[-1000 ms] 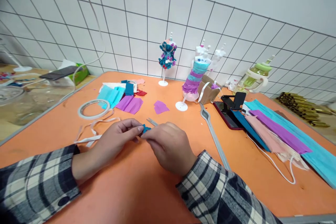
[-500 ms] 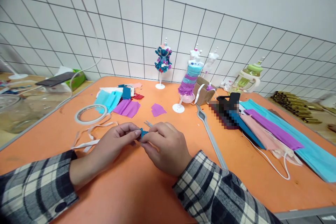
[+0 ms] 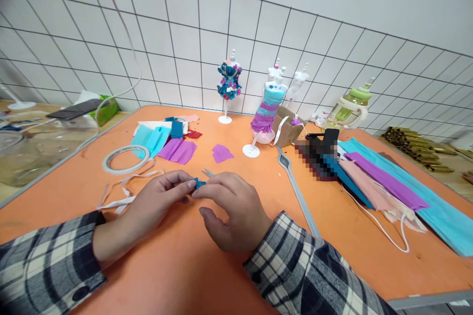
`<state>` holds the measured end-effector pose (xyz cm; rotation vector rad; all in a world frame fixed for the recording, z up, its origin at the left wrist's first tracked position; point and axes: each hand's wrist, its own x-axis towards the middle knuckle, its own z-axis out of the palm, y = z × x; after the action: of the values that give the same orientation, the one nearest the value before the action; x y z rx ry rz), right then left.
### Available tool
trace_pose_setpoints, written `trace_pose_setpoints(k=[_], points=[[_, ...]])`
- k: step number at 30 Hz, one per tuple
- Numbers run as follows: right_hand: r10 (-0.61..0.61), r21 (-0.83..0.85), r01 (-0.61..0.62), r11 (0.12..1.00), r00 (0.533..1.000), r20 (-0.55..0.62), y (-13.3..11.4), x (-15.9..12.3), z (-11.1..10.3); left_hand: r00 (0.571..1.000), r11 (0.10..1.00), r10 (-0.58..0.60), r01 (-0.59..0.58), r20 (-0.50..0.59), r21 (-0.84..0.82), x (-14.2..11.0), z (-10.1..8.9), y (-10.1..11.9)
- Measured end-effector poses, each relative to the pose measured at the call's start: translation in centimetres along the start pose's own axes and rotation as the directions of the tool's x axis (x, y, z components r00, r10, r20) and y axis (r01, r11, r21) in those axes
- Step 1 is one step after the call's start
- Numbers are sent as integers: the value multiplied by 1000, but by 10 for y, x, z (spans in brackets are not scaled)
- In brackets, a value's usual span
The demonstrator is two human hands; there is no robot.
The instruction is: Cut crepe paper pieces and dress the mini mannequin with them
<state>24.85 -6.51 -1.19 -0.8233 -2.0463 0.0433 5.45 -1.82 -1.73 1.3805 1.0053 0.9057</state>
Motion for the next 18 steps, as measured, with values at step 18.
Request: trace_pose_setpoints(k=[18], points=[[72, -154, -63, 986, 996, 53, 6, -3, 8, 1000, 995, 14, -12, -21, 102, -1, 2, 4]])
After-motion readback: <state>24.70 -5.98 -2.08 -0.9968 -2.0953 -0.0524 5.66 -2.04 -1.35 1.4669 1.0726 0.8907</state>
